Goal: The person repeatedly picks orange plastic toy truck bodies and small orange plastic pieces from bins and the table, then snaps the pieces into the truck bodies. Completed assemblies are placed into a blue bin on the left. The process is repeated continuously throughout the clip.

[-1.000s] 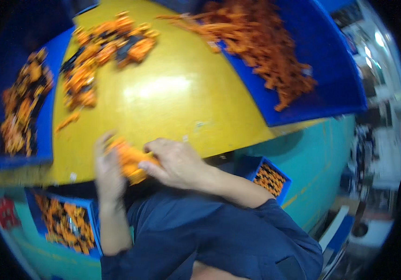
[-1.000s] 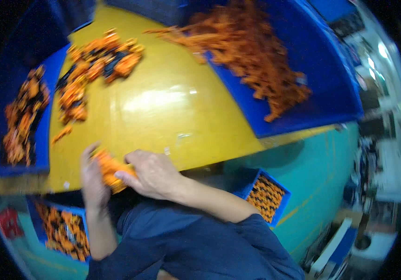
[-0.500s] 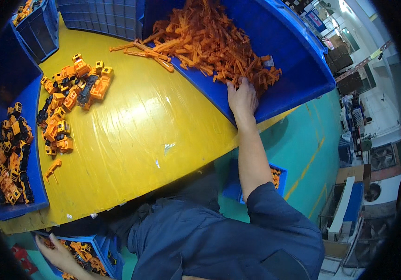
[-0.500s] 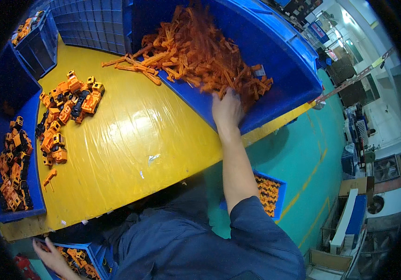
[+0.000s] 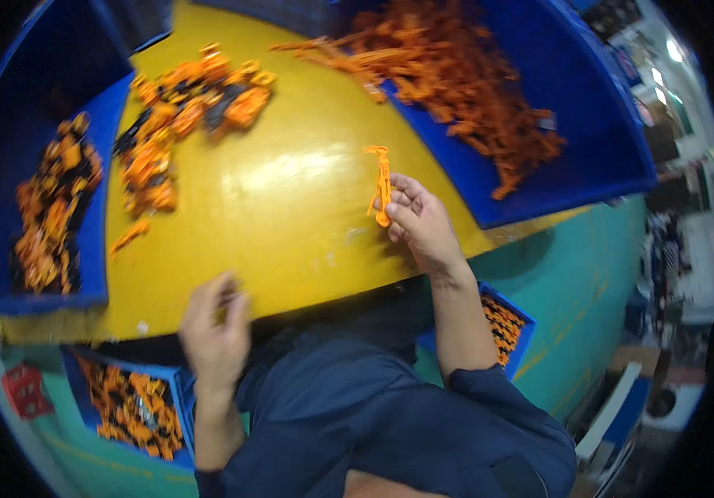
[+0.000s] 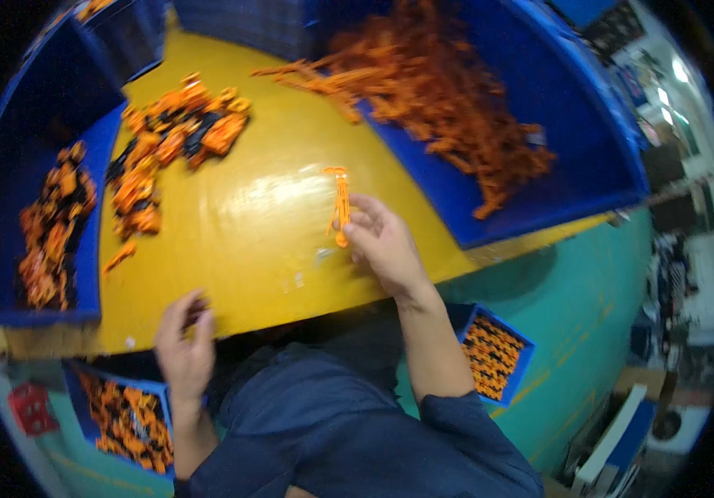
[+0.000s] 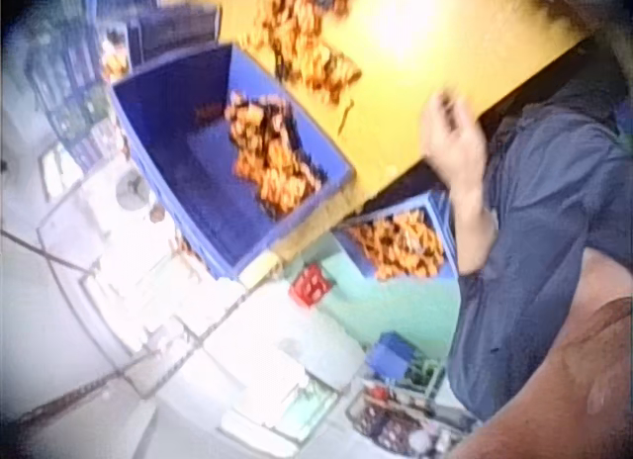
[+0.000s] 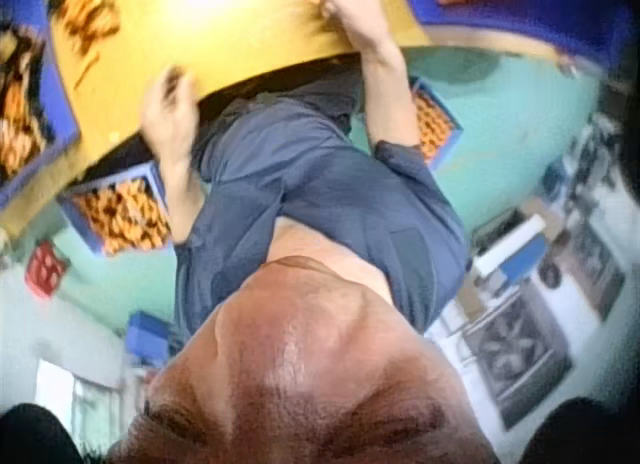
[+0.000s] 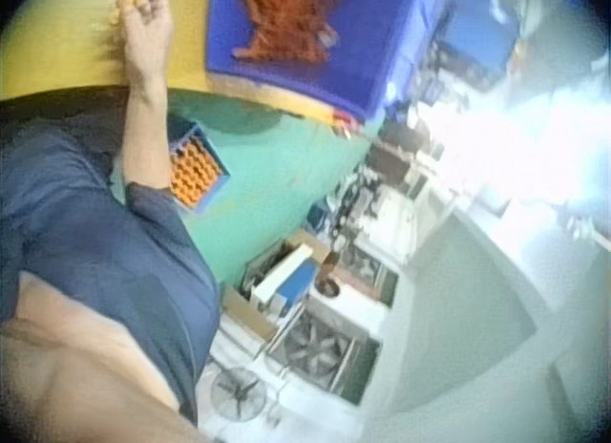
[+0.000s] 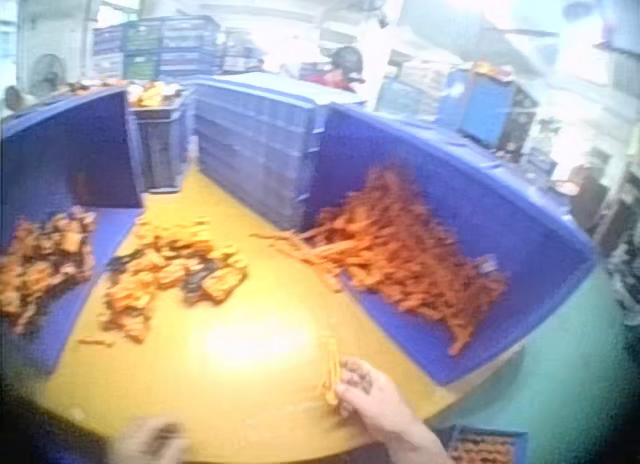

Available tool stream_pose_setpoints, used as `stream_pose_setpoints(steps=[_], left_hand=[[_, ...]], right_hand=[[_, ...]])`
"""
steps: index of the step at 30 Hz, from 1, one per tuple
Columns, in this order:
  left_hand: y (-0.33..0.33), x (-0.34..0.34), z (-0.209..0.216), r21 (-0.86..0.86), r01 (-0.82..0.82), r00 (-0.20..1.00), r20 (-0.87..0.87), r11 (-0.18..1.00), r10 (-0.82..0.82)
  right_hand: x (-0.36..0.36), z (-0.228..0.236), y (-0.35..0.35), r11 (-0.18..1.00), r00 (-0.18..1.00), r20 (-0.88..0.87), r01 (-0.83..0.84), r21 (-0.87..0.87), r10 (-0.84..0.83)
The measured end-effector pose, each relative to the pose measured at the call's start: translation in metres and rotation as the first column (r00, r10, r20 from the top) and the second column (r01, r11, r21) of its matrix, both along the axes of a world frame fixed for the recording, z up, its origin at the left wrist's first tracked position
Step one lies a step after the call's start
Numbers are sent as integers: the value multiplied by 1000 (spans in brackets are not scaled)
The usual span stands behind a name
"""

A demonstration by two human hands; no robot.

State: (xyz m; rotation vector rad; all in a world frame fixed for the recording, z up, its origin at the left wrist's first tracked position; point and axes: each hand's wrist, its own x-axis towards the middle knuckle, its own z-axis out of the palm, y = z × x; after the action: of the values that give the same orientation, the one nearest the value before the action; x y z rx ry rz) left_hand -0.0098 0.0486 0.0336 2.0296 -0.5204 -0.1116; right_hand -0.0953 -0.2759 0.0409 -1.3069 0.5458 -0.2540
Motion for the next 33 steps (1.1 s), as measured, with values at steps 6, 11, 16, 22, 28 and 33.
stream_pose_setpoints(steps=[6,11,16,22,28,33], left_hand=[[-52,-4,-1,-403,49,913,-354,914,-204],[-34,-1,-6,-370,-15,861,-477,929,-176],[-26,1,-3,-358,121,833,-471,926,-291],[-18,25,-2,-371,127,709,-614,920,-346],[23,143,-10,194,-391,892,319,900,319],[31,208,-29,529,-418,891,399,738,219]], right_hand=[[15,-1,81,956,960,44,-279,95,276],[18,9,101,787,938,73,-241,-568,340],[22,14,89,85,877,37,-5,-996,479],[8,-3,95,697,898,3,-340,-631,440],[-16,-16,105,972,983,-87,-176,-154,164],[-21,-21,105,943,975,-69,-222,-248,211]])
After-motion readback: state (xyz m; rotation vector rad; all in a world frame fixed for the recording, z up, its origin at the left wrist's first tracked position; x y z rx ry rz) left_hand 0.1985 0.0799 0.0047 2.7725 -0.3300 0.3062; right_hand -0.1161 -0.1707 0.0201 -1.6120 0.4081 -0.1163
